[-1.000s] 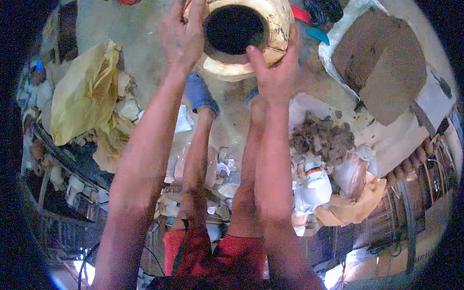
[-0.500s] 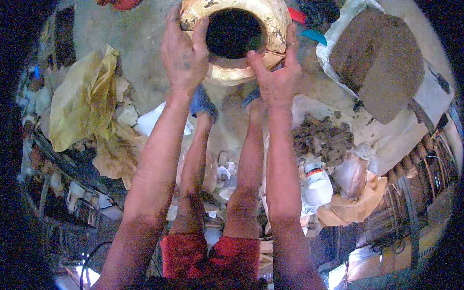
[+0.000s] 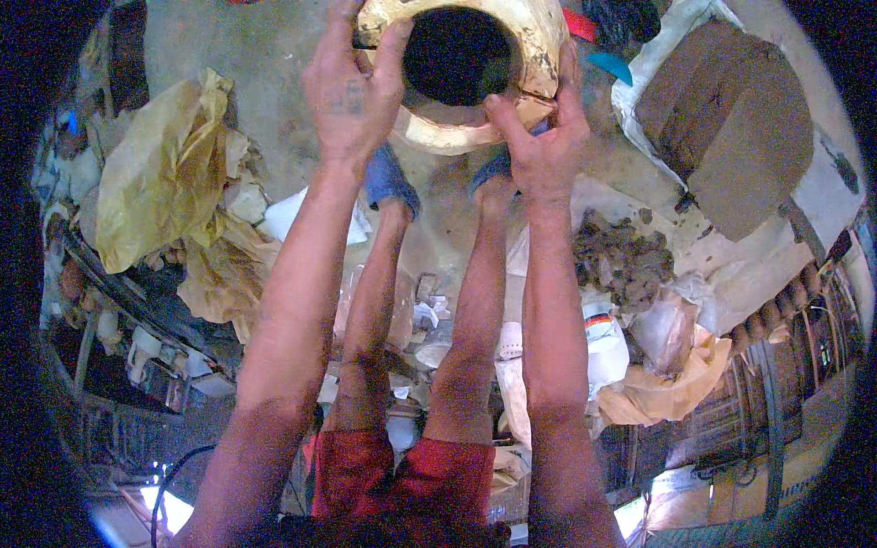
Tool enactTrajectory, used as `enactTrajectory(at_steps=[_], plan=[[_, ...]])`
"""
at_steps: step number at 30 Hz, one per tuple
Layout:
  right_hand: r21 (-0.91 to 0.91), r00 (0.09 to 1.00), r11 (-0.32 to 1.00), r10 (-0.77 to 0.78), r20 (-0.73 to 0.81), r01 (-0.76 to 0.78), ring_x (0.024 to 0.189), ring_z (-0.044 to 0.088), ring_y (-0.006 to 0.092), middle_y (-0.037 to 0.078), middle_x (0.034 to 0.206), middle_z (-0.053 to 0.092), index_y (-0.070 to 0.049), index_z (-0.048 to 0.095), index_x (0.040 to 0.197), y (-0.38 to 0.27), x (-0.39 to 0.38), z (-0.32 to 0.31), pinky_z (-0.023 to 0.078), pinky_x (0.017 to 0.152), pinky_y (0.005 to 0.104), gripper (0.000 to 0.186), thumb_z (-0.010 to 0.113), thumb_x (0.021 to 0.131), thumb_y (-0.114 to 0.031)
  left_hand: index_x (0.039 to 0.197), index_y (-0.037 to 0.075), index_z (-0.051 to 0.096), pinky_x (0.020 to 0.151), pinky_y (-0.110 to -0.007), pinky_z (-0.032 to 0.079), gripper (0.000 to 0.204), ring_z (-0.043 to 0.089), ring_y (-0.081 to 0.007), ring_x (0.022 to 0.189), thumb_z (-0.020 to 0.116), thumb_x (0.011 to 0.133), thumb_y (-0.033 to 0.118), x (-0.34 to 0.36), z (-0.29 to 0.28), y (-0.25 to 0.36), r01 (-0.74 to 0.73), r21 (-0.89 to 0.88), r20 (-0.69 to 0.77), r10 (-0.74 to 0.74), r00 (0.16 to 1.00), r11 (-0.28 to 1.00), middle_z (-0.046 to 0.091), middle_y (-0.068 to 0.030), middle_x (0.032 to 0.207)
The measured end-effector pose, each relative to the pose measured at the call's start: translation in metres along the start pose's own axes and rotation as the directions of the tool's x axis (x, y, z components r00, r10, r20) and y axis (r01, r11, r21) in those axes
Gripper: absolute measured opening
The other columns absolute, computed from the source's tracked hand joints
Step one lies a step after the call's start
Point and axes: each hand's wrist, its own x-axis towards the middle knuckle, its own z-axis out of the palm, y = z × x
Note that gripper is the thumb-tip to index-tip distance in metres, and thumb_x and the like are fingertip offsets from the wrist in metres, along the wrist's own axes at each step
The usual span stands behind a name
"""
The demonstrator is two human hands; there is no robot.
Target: The person uses a scraper and their hands to clean and refine the surface of a large clay pot, then places it among many other similar pots on the floor before covering one with a large piece of plastic sheeting.
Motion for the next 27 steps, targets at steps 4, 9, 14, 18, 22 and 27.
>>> enactTrajectory(at_steps=[4,9,14,18,22,27], plan=[[0.030,0.996,0.996,-0.089,-0.008,0.089,0.139,0.053,0.0261,0.018,0.157,0.048,0.001,0.020,0.168,-0.003,-0.002,0.014,0.044,0.118,0.0398,0.096,0.074,0.089,0.004,0.143,-0.007,0.060,0.118,-0.047,0.044,0.056,0.057,-0.0463,0.140,0.075,0.096,0.019,0.004,-0.006,-0.006,-0.005,-0.028,0.074,0.007,0.997,1.000,0.059,-0.0346,0.147],[-0.050,0.994,0.993,-0.112,-0.020,0.110,0.142,0.051,0.0286,0.020,0.158,0.047,-0.001,0.015,0.169,0.010,0.001,0.011,0.041,0.121,0.0410,0.105,0.079,0.086,-0.002,0.144,-0.005,0.060,0.118,-0.045,0.044,0.059,0.055,-0.0443,0.143,0.078,0.095,0.021,0.010,-0.010,0.009,0.083,-0.078,0.120,-0.074,0.990,0.993,0.057,-0.0342,0.149],[0.097,1.000,0.995,0.008,-0.020,-0.006,0.141,0.053,0.0310,0.022,0.157,0.048,-0.001,0.011,0.170,0.004,-0.001,0.014,0.041,0.121,0.0422,0.115,0.085,0.083,-0.011,0.144,-0.005,0.060,0.118,-0.045,0.044,0.056,0.054,-0.0446,0.144,0.077,0.097,0.021,0.011,-0.012,0.007,0.039,-0.031,0.140,-0.034,0.990,0.999,0.057,-0.0347,0.149],[-0.015,0.996,0.997,-0.081,-0.025,0.081,0.142,0.051,0.0330,0.024,0.159,0.045,-0.001,0.008,0.170,0.016,0.001,0.010,0.040,0.122,0.0438,0.118,0.086,0.083,-0.012,0.145,-0.004,0.059,0.116,-0.047,0.046,0.055,0.054,-0.0462,0.143,0.076,0.098,0.020,0.010,-0.009,0.016,0.050,-0.059,0.120,-0.043,0.992,0.997,0.055,-0.0354,0.151],[0.037,0.996,0.995,-0.088,-0.008,0.088,0.142,0.049,0.0266,0.018,0.160,0.044,-0.004,0.010,0.171,0.008,-0.001,0.015,0.041,0.121,0.0401,0.104,0.074,0.089,0.006,0.146,-0.004,0.058,0.114,-0.048,0.048,0.055,0.054,-0.0474,0.142,0.075,0.098,0.020,0.007,-0.002,0.001,-0.020,0.030,0.078,0.018,0.997,0.999,0.054,-0.0359,0.151],[0.027,0.997,0.996,-0.080,-0.013,0.080,0.141,0.050,0.0265,0.018,0.159,0.044,-0.004,0.011,0.171,0.003,-0.001,0.013,0.040,0.121,0.0402,0.104,0.074,0.089,0.005,0.146,-0.002,0.058,0.113,-0.048,0.048,0.055,0.054,-0.0477,0.142,0.074,0.098,0.020,0.010,0.000,0.006,-0.013,0.019,0.082,0.011,0.997,1.000,0.053,-0.0366,0.152]])
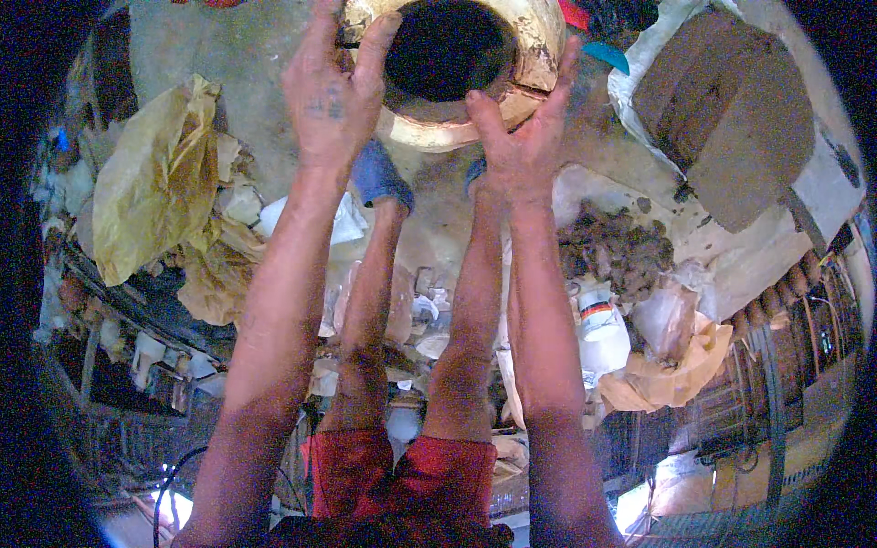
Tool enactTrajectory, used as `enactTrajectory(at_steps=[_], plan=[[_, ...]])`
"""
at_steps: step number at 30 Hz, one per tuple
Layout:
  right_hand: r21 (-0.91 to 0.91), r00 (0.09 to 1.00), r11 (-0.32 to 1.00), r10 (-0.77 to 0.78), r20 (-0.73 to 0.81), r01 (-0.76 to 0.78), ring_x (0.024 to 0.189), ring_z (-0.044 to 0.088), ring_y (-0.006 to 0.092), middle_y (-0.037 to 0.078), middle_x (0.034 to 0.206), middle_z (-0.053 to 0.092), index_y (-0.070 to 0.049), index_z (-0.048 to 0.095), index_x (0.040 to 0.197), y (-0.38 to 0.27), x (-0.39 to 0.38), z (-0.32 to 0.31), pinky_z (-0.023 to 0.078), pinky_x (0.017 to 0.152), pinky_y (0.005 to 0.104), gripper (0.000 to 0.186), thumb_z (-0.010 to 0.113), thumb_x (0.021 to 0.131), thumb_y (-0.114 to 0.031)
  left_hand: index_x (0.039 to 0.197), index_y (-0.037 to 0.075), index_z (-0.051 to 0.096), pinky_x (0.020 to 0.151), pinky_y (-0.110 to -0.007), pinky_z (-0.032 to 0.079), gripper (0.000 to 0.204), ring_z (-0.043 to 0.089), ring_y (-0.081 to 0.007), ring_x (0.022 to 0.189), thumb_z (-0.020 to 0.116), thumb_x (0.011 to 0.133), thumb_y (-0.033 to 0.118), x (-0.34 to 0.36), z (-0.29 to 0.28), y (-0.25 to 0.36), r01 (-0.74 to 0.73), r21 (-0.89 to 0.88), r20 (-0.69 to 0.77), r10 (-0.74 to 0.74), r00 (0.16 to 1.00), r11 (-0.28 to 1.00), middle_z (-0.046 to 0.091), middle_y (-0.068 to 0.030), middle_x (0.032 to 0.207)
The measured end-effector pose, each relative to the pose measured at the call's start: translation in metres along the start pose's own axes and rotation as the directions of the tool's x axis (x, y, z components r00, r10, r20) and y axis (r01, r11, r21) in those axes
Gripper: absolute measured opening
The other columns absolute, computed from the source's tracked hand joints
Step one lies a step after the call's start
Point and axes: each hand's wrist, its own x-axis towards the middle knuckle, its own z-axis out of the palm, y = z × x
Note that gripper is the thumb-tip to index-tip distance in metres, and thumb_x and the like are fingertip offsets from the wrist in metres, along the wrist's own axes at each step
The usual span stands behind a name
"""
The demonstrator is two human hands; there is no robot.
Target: The person uses a scraper and their hands to clean and refine the surface of a large clay pot, then places it among many other similar pots on the floor before covering one with a large piece of plastic sheeting.
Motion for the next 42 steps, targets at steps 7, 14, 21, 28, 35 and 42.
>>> enactTrajectory(at_steps=[7,14,21,28,35,42], plan=[[-0.069,1.000,0.998,0.014,-0.003,-0.014,0.143,0.048,0.0272,0.019,0.160,0.043,-0.001,0.012,0.170,-0.003,0.000,-0.001,0.037,0.124,0.0412,0.104,0.076,0.088,0.003,0.145,-0.003,0.060,0.113,-0.047,0.049,0.054,0.055,-0.0469,0.141,0.075,0.098,0.021,0.002,0.003,0.004,0.010,0.025,-0.031,-0.009,0.999,1.000,0.053,-0.0366,0.151],[-0.041,0.999,0.999,-0.022,-0.038,0.021,0.150,0.041,0.0358,0.025,0.165,0.035,0.001,0.010,0.170,0.009,0.003,0.000,0.028,0.129,0.0450,0.120,0.087,0.078,-0.014,0.137,0.000,0.065,0.106,-0.048,0.052,0.052,0.063,-0.0461,0.128,0.073,0.098,0.033,0.006,0.007,-0.013,-0.069,0.014,-0.072,0.070,0.995,0.998,0.063,-0.0323,0.141],[0.040,0.995,0.997,0.068,-0.076,-0.065,0.160,0.021,0.0413,0.029,0.171,0.024,0.000,0.016,0.169,0.008,0.006,-0.004,0.015,0.132,0.0499,0.120,0.088,0.075,-0.017,0.140,-0.001,0.063,0.107,-0.046,0.053,0.054,0.061,-0.0461,0.134,0.080,0.094,0.023,-0.003,-0.004,0.001,0.047,0.095,0.022,-0.050,0.999,0.994,0.059,-0.0376,0.143],[-0.338,1.000,0.941,-0.011,-0.020,0.004,0.161,0.021,0.0401,0.027,0.174,0.020,-0.002,0.016,0.170,-0.003,0.006,-0.015,0.016,0.132,0.0481,0.117,0.088,0.080,-0.020,0.148,0.003,0.055,0.086,-0.044,0.059,0.055,0.077,-0.0376,0.097,0.074,0.100,0.022,0.005,-0.001,0.018,0.127,0.179,0.091,-0.145,0.985,0.976,0.075,-0.0284,0.112],[-0.306,1.000,0.952,-0.005,-0.001,0.005,0.162,0.011,0.0476,0.026,0.176,0.017,-0.001,0.016,0.170,-0.006,0.011,-0.025,0.012,0.132,0.0540,0.120,0.089,0.078,-0.027,0.153,0.002,0.051,0.087,-0.042,0.058,0.054,0.076,-0.0292,0.101,0.067,0.106,0.022,0.002,0.002,0.025,0.159,0.127,0.096,-0.172,0.980,0.979,0.072,-0.0263,0.127],[-0.353,0.997,0.935,0.059,0.040,-0.041,0.161,0.013,0.0505,0.029,0.173,0.020,0.004,0.021,0.167,-0.020,0.021,-0.036,0.016,0.132,0.0554,0.117,0.089,0.079,-0.035,0.160,0.005,0.045,0.087,-0.038,0.057,0.064,0.073,-0.0261,0.106,0.068,0.105,0.027,0.021,-0.014,0.014,0.157,0.193,0.204,-0.196,0.959,0.969,0.066,-0.0233,0.142]])
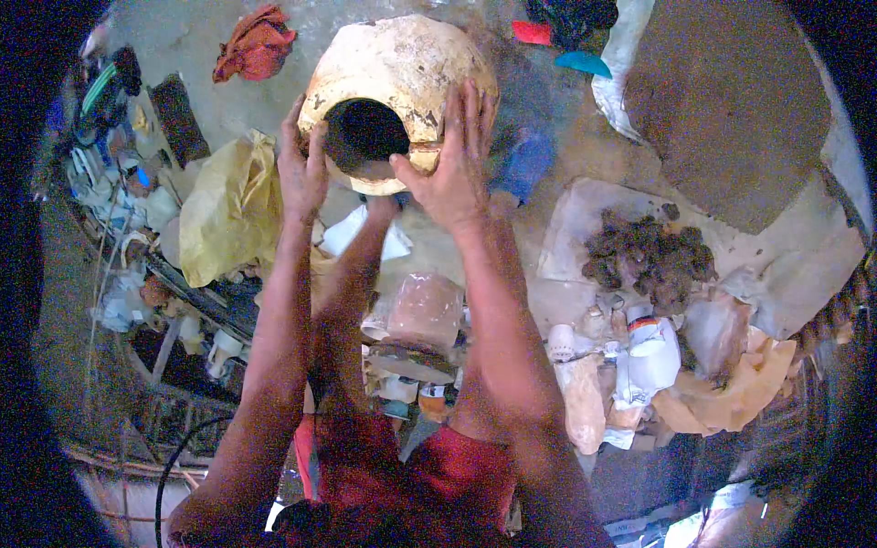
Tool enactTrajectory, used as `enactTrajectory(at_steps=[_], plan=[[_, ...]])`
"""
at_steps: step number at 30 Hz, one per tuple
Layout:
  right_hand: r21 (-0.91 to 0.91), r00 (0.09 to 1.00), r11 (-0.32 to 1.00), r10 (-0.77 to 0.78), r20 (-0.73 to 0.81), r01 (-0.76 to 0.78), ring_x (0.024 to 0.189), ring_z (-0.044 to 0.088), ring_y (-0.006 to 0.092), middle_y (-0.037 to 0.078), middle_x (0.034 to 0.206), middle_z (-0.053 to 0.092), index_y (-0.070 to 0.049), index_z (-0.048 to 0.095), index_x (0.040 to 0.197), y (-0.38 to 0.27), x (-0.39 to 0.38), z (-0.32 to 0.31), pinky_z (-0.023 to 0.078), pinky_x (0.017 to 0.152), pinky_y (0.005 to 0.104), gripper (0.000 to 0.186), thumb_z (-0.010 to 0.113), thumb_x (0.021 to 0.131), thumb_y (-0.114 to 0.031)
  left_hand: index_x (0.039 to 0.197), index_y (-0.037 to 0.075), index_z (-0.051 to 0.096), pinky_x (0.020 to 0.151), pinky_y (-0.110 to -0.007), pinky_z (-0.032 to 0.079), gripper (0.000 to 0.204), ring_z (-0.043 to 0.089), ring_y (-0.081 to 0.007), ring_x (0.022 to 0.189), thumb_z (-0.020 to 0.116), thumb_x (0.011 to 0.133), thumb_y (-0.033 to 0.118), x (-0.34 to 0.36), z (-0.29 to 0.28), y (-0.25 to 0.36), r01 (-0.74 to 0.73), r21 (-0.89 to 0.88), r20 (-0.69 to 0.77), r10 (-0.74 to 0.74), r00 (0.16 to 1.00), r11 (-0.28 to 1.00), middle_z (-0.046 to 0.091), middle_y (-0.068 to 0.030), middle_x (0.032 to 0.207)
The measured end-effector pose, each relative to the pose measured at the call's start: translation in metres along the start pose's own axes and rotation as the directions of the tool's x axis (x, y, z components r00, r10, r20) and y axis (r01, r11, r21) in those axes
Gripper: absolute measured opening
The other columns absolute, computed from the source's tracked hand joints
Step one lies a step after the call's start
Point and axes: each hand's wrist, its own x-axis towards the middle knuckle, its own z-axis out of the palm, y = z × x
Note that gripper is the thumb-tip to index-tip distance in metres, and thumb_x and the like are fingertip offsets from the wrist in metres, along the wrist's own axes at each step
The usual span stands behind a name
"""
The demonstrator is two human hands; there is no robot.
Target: The person uses a scraper and their hands to clean and refine the surface of a large clay pot, then places it among many other similar pots on the floor before covering one with a large piece of plastic sheeting.
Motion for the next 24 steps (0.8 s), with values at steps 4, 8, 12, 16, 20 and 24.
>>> enactTrajectory(at_steps=[4,8,12,16,20,24], plan=[[0.070,0.999,0.997,-0.024,0.048,0.020,0.161,0.016,0.0517,0.031,0.173,0.021,0.006,0.031,0.163,0.006,0.016,-0.014,0.019,0.131,0.0561,0.105,0.080,0.087,-0.048,0.167,0.013,0.039,0.104,-0.034,0.050,0.072,0.065,-0.0183,0.123,0.061,0.108,0.047,0.028,-0.023,-0.020,0.127,-0.164,0.273,-0.079,0.959,0.978,0.060,-0.0144,0.153],[0.385,0.923,0.839,0.349,0.161,-0.384,0.158,0.032,0.0384,0.030,0.166,0.038,0.005,0.044,0.158,0.029,0.063,-0.025,0.024,0.130,0.0433,0.095,0.052,0.101,-0.070,0.165,0.011,0.041,0.118,-0.035,0.040,0.084,0.056,-0.0219,0.141,0.030,0.109,0.072,0.082,-0.031,-0.044,0.623,-0.249,0.444,-0.485,0.754,0.742,0.055,-0.0134,0.158],[0.227,0.780,0.751,0.562,0.274,-0.621,0.151,0.045,0.0252,0.017,0.164,0.048,0.003,0.042,0.162,0.104,0.128,-0.022,0.026,0.127,0.0345,0.096,0.033,0.107,-0.076,0.156,-0.002,0.048,0.119,-0.039,0.045,0.090,0.059,-0.0268,0.140,0.038,0.107,0.072,0.122,0.022,-0.073,0.737,-0.388,0.636,-0.418,0.649,0.554,0.058,-0.0170,0.155],[0.304,0.672,0.601,0.629,0.391,-0.739,0.135,0.059,0.0207,0.013,0.146,0.065,-0.002,0.058,0.152,0.121,0.149,0.020,0.042,0.116,0.0342,0.089,0.036,0.107,-0.076,0.149,-0.001,0.056,0.109,-0.042,0.054,0.079,0.070,-0.0266,0.124,0.050,0.107,0.066,0.143,0.037,-0.078,0.858,-0.372,0.755,-0.422,0.502,0.354,0.068,-0.0161,0.141],[0.589,0.661,0.325,0.520,0.542,-0.739,0.130,0.063,0.0193,0.011,0.147,0.065,-0.002,0.059,0.151,0.110,0.142,0.030,0.049,0.110,0.0337,0.078,0.043,0.109,-0.067,0.144,0.002,0.061,0.105,-0.039,0.056,0.069,0.071,-0.0231,0.118,0.052,0.108,0.060,0.149,0.040,-0.076,0.875,-0.362,0.765,-0.434,0.476,0.323,0.071,-0.0134,0.134],[0.576,0.701,0.408,0.505,0.504,-0.708,0.133,0.061,0.0192,0.011,0.150,0.063,-0.003,0.055,0.155,0.102,0.137,0.029,0.048,0.112,0.0338,0.074,0.043,0.111,-0.062,0.141,0.006,0.064,0.102,-0.037,0.056,0.063,0.071,-0.0212,0.116,0.052,0.109,0.058,0.151,0.042,-0.083,0.879,-0.419,0.799,-0.366,0.477,0.229,0.072,-0.0106,0.134]])
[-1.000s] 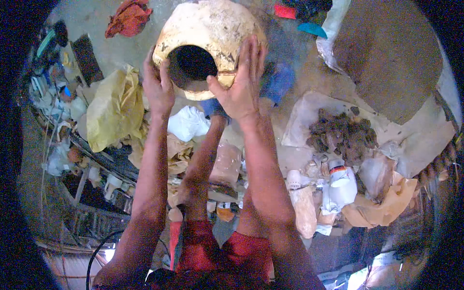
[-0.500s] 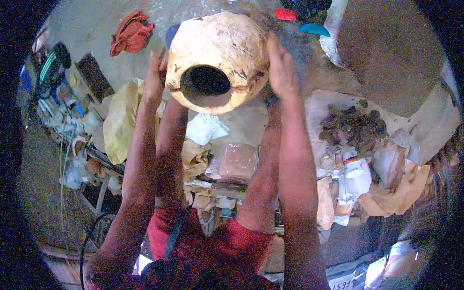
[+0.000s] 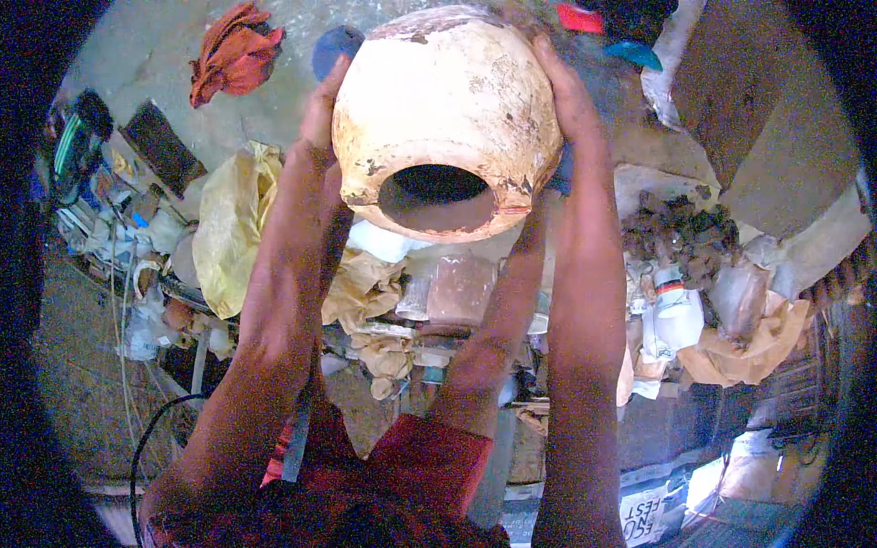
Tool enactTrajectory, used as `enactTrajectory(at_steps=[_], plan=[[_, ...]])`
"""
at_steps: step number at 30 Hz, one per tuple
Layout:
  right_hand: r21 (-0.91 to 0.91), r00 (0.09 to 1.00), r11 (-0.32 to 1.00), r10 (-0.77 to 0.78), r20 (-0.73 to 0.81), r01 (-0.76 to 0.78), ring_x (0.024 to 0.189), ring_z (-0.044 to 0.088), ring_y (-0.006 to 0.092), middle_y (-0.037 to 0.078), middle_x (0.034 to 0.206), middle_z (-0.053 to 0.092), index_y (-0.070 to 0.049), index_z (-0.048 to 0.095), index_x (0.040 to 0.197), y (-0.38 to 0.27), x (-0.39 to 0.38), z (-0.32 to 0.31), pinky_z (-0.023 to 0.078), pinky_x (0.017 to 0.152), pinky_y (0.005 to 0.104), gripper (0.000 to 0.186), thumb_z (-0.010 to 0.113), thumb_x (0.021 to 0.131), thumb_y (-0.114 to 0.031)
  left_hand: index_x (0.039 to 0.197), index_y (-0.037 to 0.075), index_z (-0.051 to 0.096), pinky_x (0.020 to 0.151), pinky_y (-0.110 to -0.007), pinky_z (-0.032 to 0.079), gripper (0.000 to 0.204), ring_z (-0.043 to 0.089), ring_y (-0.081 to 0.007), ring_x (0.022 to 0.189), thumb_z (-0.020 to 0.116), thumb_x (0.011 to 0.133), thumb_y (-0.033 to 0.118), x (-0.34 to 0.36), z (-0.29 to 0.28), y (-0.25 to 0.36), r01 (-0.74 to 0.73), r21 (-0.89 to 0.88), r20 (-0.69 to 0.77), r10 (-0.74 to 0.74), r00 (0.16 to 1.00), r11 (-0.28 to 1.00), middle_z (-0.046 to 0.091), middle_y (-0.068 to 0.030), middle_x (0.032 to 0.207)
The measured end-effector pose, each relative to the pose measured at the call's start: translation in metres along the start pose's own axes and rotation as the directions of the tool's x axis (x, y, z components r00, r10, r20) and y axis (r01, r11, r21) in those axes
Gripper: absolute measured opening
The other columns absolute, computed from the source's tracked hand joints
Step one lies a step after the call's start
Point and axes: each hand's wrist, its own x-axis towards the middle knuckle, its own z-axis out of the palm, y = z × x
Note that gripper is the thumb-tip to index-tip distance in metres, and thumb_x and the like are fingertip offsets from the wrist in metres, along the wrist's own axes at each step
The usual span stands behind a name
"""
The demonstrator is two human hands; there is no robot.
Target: The person uses a scraper and their hands to clean and refine the surface of a large clay pot, then places it among many other similar pots on the floor before covering one with a large piece of plastic sheeting.
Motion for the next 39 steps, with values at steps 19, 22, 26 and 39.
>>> enactTrajectory(at_steps=[19,22,26,39], plan=[[-0.100,0.993,0.990,-0.105,-0.056,0.099,0.112,0.068,0.0142,0.008,0.128,0.074,-0.002,0.068,0.140,0.003,-0.003,-0.017,0.052,0.099,0.0303,0.064,0.055,0.109,-0.056,0.149,0.002,0.057,0.106,-0.038,0.054,0.077,0.068,-0.0243,0.123,0.053,0.105,0.065,-0.001,0.012,0.002,-0.101,0.212,-0.028,0.109,0.994,0.972,0.066,-0.0145,0.143],[-0.200,0.985,0.973,-0.137,-0.103,0.114,0.107,0.070,0.0179,0.009,0.122,0.076,-0.001,0.074,0.129,0.005,-0.001,-0.019,0.054,0.097,0.0330,0.062,0.060,0.105,-0.056,0.149,0.001,0.057,0.106,-0.037,0.054,0.076,0.068,-0.0242,0.123,0.053,0.106,0.064,0.004,0.006,0.002,-0.098,0.208,-0.030,0.106,0.994,0.973,0.066,-0.0151,0.143],[-0.131,0.986,0.989,-0.093,-0.138,0.074,0.108,0.070,0.0133,0.008,0.125,0.075,-0.002,0.071,0.135,0.006,-0.001,-0.011,0.053,0.097,0.0298,0.060,0.056,0.109,-0.054,0.150,0.001,0.057,0.109,-0.038,0.053,0.078,0.067,-0.0263,0.127,0.057,0.104,0.064,0.012,-0.007,0.003,-0.080,0.191,-0.010,0.084,0.996,0.978,0.065,-0.0164,0.144],[0.186,0.992,0.980,-0.041,-0.121,0.063,0.113,0.071,0.0175,0.010,0.130,0.074,-0.003,0.069,0.136,0.018,0.006,-0.033,0.056,0.099,0.0337,0.057,0.059,0.108,-0.052,0.152,0.000,0.055,0.110,-0.044,0.052,0.068,0.064,-0.0344,0.133,0.060,0.107,0.050,0.004,0.017,0.017,0.072,-0.100,0.145,-0.057,0.988,0.992,0.062,-0.0240,0.148]])
